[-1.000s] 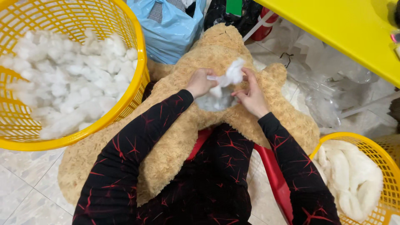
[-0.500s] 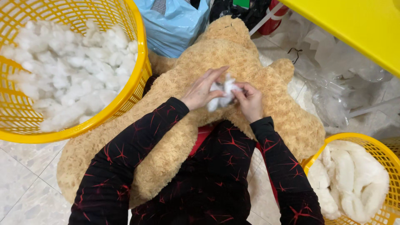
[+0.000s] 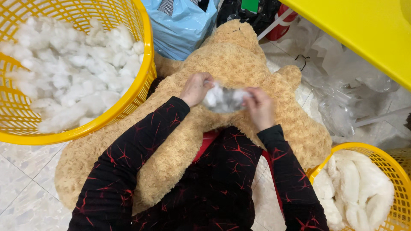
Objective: The person repeatedly takes handfuls of white stuffing from a yellow basket and inserts them into an opening in a large teddy bear resting on their lap. They push and compress the stuffing into the bear's body throughout the clip.
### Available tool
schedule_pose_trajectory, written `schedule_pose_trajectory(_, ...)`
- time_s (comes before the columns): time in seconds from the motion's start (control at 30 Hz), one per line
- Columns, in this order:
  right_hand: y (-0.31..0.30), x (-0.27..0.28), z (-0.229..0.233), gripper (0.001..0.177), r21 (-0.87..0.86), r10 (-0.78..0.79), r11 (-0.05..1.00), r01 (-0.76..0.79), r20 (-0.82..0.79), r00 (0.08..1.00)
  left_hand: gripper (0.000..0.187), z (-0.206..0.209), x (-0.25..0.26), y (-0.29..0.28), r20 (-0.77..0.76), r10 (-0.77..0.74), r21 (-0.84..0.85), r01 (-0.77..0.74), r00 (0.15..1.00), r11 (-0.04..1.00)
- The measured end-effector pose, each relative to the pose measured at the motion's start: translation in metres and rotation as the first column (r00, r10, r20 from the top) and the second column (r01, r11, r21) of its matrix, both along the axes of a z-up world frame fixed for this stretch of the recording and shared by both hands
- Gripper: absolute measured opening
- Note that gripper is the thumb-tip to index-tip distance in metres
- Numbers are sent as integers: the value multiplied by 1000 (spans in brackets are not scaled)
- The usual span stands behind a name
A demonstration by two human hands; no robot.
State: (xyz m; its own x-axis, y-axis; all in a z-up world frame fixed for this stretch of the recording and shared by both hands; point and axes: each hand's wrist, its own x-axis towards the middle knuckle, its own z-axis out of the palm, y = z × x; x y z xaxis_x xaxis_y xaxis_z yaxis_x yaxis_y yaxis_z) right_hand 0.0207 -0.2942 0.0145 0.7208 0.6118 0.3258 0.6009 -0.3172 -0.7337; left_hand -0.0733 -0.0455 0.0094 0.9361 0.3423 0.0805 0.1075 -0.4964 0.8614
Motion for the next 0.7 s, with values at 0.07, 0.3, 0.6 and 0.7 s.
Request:
schedule_pose_trajectory(0.07, 8, -12, 2, 48, -165, 46, 986, -19, 164, 985, 13, -2, 3, -3, 17, -16, -112, 18, 1000, 994)
schedule_pose_trajectory(0.3, 16, -22, 8, 59, 147, 123, 985, -92, -213, 969, 19, -2, 13, -31, 45, 7, -202, 2, 999, 979)
schedule_pose_trajectory(0.6, 18, -1, -44, 12, 194, 45, 980, 39, -409, 911, 87, 2, 7, -34, 66, -429, -520, 398, 901, 756)
schedule_pose_trajectory(0.7, 17, 2, -44, 10, 113, -20, 991, 68, -380, 925, 50, 6, 10, -32, -164, -342, -464, 233, 925, 855)
